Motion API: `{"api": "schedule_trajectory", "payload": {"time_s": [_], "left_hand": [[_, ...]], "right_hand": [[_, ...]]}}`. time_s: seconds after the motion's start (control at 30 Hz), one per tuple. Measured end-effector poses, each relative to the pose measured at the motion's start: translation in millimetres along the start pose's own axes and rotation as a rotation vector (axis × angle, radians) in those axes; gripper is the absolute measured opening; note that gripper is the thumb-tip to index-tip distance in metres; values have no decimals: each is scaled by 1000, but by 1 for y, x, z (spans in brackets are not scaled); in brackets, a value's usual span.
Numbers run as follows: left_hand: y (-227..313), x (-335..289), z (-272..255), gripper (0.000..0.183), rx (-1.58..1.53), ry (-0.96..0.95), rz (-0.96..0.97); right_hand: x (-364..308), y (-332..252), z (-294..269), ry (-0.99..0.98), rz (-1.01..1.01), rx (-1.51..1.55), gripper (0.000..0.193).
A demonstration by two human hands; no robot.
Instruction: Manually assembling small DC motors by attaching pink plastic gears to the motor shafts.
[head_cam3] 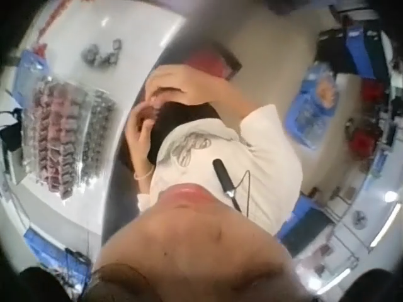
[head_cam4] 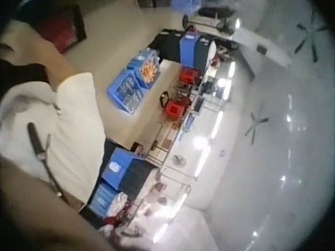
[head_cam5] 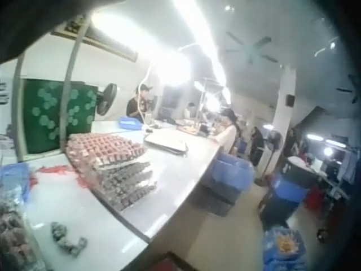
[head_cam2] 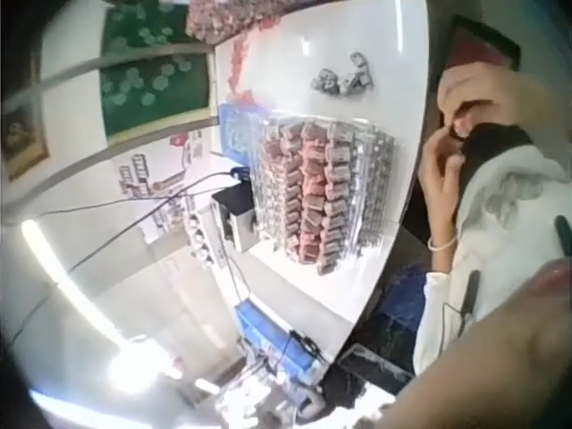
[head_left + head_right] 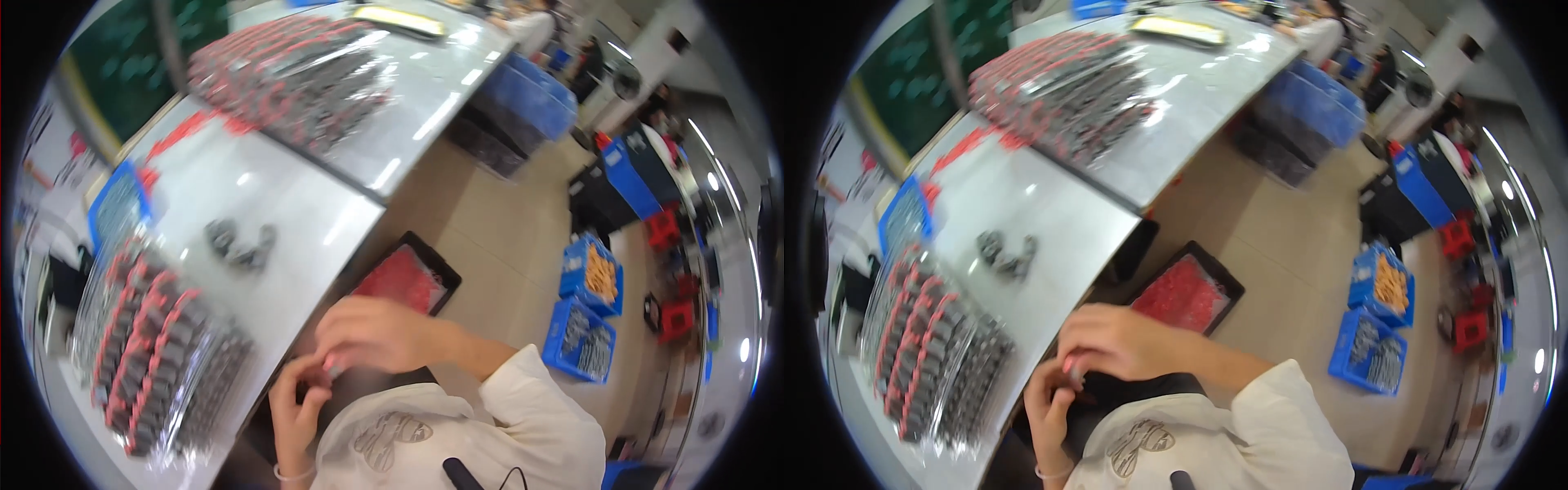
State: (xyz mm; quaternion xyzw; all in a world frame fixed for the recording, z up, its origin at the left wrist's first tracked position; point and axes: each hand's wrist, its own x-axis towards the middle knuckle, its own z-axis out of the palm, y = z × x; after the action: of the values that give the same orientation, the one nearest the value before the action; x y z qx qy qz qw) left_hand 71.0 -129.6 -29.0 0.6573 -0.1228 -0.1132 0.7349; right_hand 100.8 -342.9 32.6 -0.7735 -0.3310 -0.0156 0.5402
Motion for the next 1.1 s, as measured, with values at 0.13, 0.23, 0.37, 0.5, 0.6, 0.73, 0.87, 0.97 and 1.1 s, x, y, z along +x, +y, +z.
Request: {"api": "schedule_trajectory", "payload": {"time_s": [0.13,0.23,0.37,0.5,0.6,0.73,0.87,0.97,1.1], "left_hand": [[21,-3,-24,27,182,35,-29],[23,-6,-36,17,491,-12,261],[22,-11,-46,19,759,116,583],[15,-9,-55,22,916,212,817],[8,-6,-59,23,924,184,909],[7,-4,-60,23,955,184,897],[9,-3,-60,22,959,175,880],[6,-5,-61,22,991,158,867],[6,-4,-60,21,999,181,883]], "right_hand": [[27,-17,-26,24,187,186,18],[55,-15,-32,253,28,263,24],[110,-9,-43,196,-4,241,25],[168,-1,-33,131,39,300,23],[208,-12,-18,12,30,257,25],[254,-30,14,-187,-96,27,26],[283,-26,50,-302,-190,-115,19],[285,-19,62,-409,-184,-317,17],[276,-18,60,-382,-271,-443,14]]}}
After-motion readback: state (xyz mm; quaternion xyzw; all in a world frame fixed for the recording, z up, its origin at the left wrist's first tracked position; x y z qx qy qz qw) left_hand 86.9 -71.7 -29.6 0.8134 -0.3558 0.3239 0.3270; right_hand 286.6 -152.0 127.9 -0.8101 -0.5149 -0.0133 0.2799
